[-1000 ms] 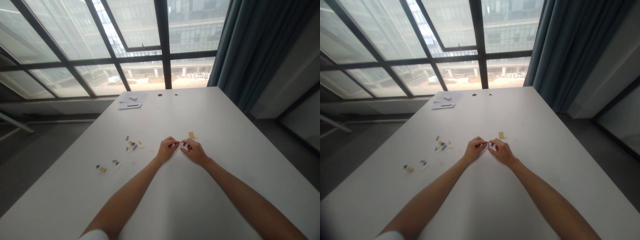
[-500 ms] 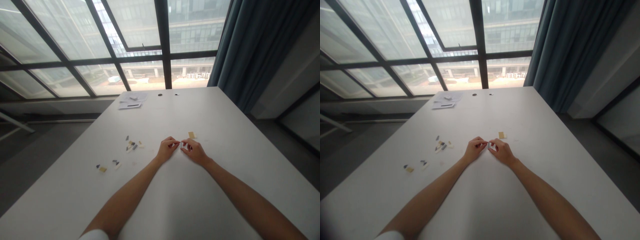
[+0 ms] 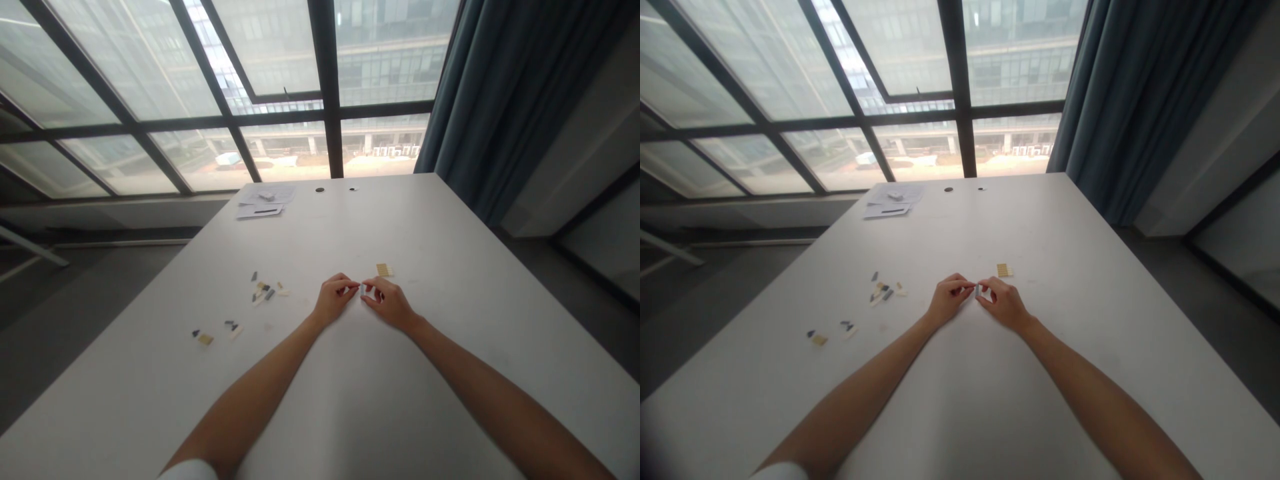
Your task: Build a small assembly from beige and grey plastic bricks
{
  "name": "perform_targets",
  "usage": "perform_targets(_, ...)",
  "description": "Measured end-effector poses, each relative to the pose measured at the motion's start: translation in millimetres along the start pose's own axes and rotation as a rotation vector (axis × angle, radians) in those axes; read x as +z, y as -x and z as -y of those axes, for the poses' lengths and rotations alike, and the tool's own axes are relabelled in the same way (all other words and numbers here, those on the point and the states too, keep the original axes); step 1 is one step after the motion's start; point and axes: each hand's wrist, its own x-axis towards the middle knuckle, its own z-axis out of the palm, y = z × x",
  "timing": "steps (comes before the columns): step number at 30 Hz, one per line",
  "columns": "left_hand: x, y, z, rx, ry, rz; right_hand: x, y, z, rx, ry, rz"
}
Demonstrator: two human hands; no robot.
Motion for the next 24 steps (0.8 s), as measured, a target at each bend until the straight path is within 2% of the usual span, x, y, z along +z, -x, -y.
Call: perform_targets(24, 0.3, 0.6, 0.3, 0.003, 0.002, 0.002, 0.8, 1.0, -4.0, 0.006, -0.006, 0.005)
